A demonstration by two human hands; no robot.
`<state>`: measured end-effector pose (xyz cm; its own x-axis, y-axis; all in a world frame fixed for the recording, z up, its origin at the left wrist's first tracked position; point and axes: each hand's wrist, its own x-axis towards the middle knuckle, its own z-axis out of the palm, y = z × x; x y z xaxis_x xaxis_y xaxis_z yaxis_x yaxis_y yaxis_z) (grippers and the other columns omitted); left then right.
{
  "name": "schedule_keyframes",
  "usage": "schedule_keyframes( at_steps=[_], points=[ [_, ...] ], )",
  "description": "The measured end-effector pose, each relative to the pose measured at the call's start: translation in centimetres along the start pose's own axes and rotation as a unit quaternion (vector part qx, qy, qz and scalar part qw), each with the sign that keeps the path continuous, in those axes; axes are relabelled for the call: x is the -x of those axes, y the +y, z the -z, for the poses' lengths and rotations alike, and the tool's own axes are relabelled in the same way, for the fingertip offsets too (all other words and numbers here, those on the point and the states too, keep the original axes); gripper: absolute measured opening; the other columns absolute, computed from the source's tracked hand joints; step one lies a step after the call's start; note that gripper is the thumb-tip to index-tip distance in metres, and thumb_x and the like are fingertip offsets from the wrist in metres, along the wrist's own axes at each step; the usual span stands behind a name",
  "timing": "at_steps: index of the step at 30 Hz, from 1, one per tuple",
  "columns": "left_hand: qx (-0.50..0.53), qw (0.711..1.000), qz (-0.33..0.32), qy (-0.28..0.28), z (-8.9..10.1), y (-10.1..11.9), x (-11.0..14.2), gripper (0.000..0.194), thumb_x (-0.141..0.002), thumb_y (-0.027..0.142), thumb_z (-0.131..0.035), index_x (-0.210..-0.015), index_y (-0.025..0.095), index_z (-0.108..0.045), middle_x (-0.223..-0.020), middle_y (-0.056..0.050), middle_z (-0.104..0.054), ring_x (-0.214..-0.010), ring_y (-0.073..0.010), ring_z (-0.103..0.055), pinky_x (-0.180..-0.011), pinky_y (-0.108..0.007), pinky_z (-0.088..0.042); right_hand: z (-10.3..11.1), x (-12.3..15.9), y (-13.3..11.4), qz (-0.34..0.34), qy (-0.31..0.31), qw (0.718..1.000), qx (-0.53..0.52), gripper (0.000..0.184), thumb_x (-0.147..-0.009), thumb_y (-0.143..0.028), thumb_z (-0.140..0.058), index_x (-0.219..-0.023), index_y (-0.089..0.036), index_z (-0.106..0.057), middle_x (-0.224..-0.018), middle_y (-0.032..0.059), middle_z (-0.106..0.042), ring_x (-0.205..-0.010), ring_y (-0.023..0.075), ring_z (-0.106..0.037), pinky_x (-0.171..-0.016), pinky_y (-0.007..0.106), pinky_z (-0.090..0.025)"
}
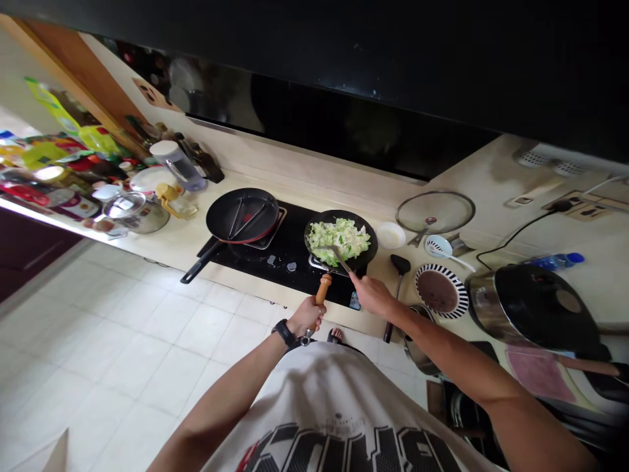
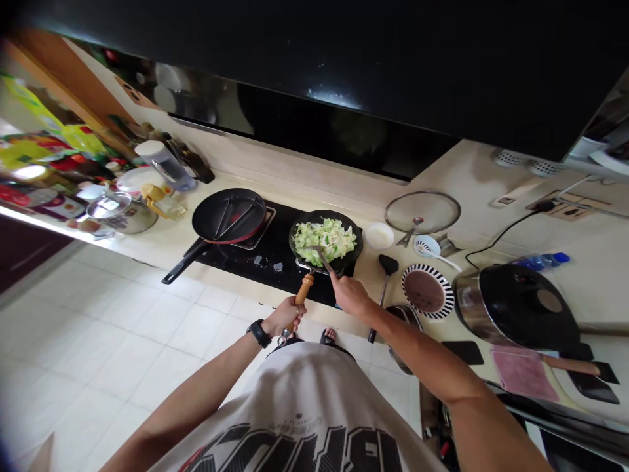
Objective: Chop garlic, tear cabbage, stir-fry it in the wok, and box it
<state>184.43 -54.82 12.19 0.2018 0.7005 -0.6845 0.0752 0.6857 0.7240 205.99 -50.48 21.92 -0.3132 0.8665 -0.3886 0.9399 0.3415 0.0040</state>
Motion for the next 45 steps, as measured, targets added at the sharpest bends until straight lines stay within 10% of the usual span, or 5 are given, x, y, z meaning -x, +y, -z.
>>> schedule_keyframes(
  at_steps=[9, 23, 32, 39, 45],
  points=[
    [0.129, 0.988, 0.017, -0.086, -0.1, -0.2, -1.2, 0.041, -0.068, 0.024, -0.084, -0.079, 0.021, -0.044, -0.057, 0.008, -0.048, -0.042, -0.0059, -0.045, -0.041, -0.017, -0.034, -1.5, 0.5, 3.4, -0.036, 0.077, 0.984, -0.156, 0.051, -0.1, -0.022, -0.045, -0.149, -0.012, -0.053, -0.097, 0.0148, -0.075, -0.086, 0.0228, -0.07, -0.081, 0.032, -0.053],
    [0.144, 0.981, -0.061, -0.111, 1.1, 8.0, 5.0, 0.032, -0.07, 0.012, -0.074, -0.07, 0.02, -0.043, -0.053, 0.009, -0.036, -0.041, -0.0029, -0.034, -0.038, -0.015, -0.027, 1.0, 9.9, 2.7, -0.063, 0.238, 0.659, -0.711, 0.077, -0.084, -0.058, -0.071, -0.151, -0.025, -0.052, -0.075, -0.0049, -0.054, -0.041, 0.0037, -0.036, -0.032, 0.017, -0.029],
    [0.131, 0.988, -0.032, -0.07, 0.4, 10.2, 2.9, 0.031, -0.073, 0.005, -0.064, -0.061, 0.02, -0.041, -0.049, 0.007, -0.037, -0.04, -0.0019, -0.031, -0.039, -0.013, -0.025, 1.3, 9.1, 1.5, -0.071, 0.215, 0.607, -0.762, 0.07, -0.081, -0.05, -0.074, -0.143, -0.022, -0.058, -0.074, -0.0041, -0.055, -0.041, 0.0027, -0.035, -0.032, 0.014, -0.026],
    [0.133, 0.989, -0.063, -0.031, 1.3, 1.0, 4.0, 0.032, -0.063, 0.025, -0.077, -0.07, 0.022, -0.046, -0.047, 0.009, -0.04, -0.037, -0.0052, -0.033, -0.037, -0.018, -0.022, -1.9, 10.8, 1.6, -0.09, 0.253, 0.559, -0.785, 0.074, -0.081, -0.054, -0.077, -0.146, -0.026, -0.055, -0.073, -0.0049, -0.056, -0.039, 0.002, -0.034, -0.031, 0.014, -0.026],
    [0.13, 0.987, -0.072, -0.068, 1.1, 2.4, 3.1, 0.032, -0.055, 0.021, -0.075, -0.068, 0.02, -0.046, -0.049, 0.009, -0.04, -0.038, -0.0035, -0.033, -0.037, -0.017, -0.022, -2.8, 9.4, 0.7, -0.09, 0.231, 0.565, -0.787, 0.073, -0.079, -0.054, -0.077, -0.145, -0.026, -0.057, -0.073, -0.0061, -0.056, -0.04, 0.0022, -0.035, -0.031, 0.014, -0.026]
  ],
)
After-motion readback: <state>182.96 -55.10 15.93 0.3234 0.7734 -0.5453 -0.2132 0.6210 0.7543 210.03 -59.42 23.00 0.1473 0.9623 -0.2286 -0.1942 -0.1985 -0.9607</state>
